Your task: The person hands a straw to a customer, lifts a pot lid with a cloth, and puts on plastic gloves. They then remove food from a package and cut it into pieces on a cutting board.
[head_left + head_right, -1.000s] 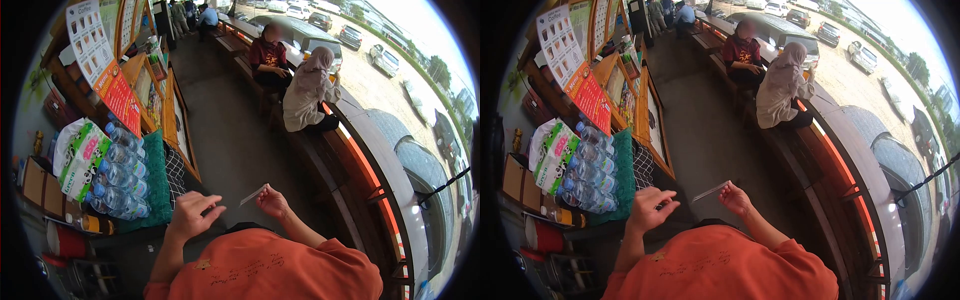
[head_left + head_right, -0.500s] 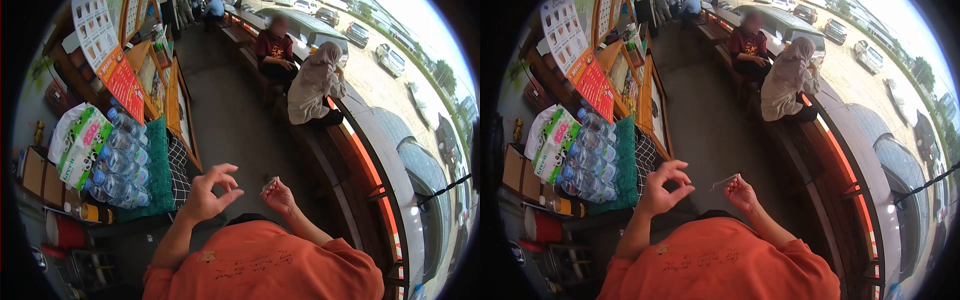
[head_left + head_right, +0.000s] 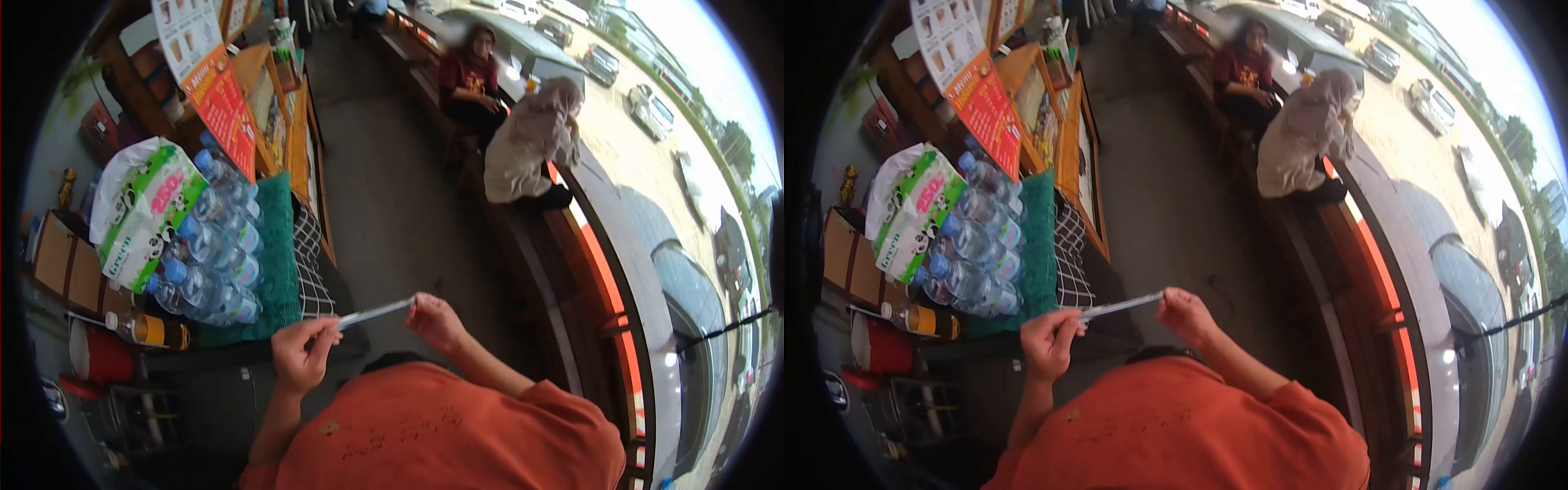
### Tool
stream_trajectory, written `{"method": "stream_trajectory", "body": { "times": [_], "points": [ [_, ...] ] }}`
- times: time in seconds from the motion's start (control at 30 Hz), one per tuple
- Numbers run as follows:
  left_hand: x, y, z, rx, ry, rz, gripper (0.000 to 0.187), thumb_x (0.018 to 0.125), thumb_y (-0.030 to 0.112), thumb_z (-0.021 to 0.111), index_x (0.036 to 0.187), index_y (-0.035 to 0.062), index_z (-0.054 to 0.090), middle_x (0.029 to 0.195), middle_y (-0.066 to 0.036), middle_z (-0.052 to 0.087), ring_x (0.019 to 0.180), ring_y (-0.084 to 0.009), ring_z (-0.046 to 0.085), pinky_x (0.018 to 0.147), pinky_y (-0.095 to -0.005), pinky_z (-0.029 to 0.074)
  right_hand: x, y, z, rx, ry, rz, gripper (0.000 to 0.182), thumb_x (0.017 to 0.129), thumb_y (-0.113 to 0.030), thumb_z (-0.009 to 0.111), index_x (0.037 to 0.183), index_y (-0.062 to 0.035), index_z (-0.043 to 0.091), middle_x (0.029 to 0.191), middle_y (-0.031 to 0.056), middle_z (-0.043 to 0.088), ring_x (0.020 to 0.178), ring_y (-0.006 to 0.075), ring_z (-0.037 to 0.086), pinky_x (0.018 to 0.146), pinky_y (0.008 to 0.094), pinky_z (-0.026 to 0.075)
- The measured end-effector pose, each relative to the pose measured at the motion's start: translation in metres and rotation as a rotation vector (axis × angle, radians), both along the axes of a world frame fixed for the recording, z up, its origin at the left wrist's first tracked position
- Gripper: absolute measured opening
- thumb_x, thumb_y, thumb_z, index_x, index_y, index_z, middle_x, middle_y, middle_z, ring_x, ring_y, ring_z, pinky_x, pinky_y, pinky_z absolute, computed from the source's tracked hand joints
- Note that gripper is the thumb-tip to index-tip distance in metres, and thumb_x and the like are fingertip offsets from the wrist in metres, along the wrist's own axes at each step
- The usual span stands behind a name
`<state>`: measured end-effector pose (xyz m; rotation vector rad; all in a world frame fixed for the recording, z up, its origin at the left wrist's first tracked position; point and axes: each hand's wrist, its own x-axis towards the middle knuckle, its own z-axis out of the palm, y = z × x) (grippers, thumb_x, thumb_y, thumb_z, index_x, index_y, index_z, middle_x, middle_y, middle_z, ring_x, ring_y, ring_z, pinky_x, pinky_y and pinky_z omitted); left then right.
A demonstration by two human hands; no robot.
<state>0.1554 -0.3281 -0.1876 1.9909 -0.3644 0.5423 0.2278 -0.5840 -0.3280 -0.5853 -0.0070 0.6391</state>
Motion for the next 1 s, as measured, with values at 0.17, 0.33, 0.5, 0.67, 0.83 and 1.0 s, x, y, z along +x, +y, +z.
{"method": "stream_trajectory", "body": {
  "times": [0.17, 0.33, 0.5, 0.67, 0.83, 1.0],
  "points": [
    [-0.059, 0.05, -0.011, -0.297, 0.09, 0.251, 0.01, 0.093, 0.002, 0.064, 0.097, -0.0068, 0.068, 0.081, -0.012, 0.07, 0.07, -0.0145, 0.069, 0.063, -0.0256, 0.057, 0.002, 0.044, 0.028, -0.134, -0.177, 0.173, 0.011, 0.094, -0.015, 0.068, 0.098, -0.0049, 0.069, 0.085, 0.0039, 0.07, 0.081, 0.0151, 0.067, 0.08, 0.0315, 0.053],
    [-0.121, 0.128, 0.0, -0.382, -0.064, 0.354, 0.011, 0.095, 0.001, 0.06, 0.101, -0.0062, 0.065, 0.084, -0.014, 0.068, 0.069, -0.0161, 0.068, 0.065, -0.028, 0.057, -0.021, 0.13, 0.105, -0.166, -0.489, 0.233, 0.006, 0.091, -0.007, 0.07, 0.095, -0.0023, 0.07, 0.086, 0.0044, 0.07, 0.083, 0.0127, 0.067, 0.078, 0.0267, 0.053],
    [-0.216, 0.219, 0.013, -0.63, -0.295, 0.522, 0.016, 0.099, 0.006, 0.053, 0.111, -0.0029, 0.06, 0.084, -0.013, 0.068, 0.068, -0.0167, 0.063, 0.067, -0.0319, 0.053, -0.109, 0.269, 0.159, -0.037, -0.818, 0.081, 0.008, 0.087, 0.001, 0.072, 0.095, 0.0008, 0.07, 0.087, 0.007, 0.071, 0.08, 0.0121, 0.065, 0.075, 0.026, 0.051],
    [-0.322, 0.316, 0.027, -1.01, -0.623, 0.648, 0.019, 0.102, 0.014, 0.051, 0.118, 0.0075, 0.06, 0.092, -0.007, 0.067, 0.077, -0.016, 0.063, 0.071, -0.0351, 0.052, -0.205, 0.439, 0.205, 0.168, -1.357, -0.11, 0.012, 0.076, 0.003, 0.077, 0.086, -0.0002, 0.07, 0.081, 0.0081, 0.072, 0.072, 0.0166, 0.067, 0.067, 0.0263, 0.051],
    [-0.423, 0.378, 0.015, -1.151, -0.913, 0.882, 0.028, 0.1, 0.019, 0.056, 0.127, 0.0103, 0.054, 0.104, -0.008, 0.068, 0.079, -0.0186, 0.065, 0.077, -0.0358, 0.054, -0.307, 0.577, 0.244, 0.308, -1.496, 0.038, 0.013, 0.076, 0.001, 0.078, 0.087, -0.0018, 0.072, 0.079, 0.0071, 0.071, 0.07, 0.0171, 0.067, 0.065, 0.0272, 0.051],
    [-0.492, 0.387, -0.035, -1.287, -0.853, 1.457, 0.035, 0.097, 0.019, 0.059, 0.129, 0.0079, 0.052, 0.105, -0.01, 0.067, 0.078, -0.0195, 0.066, 0.077, -0.0356, 0.055, -0.402, 0.69, 0.254, 0.47, -1.312, 0.33, 0.011, 0.081, 0.002, 0.076, 0.091, 0.0002, 0.073, 0.081, 0.0071, 0.072, 0.067, 0.01, 0.063, 0.065, 0.0224, 0.05]
  ]
}}
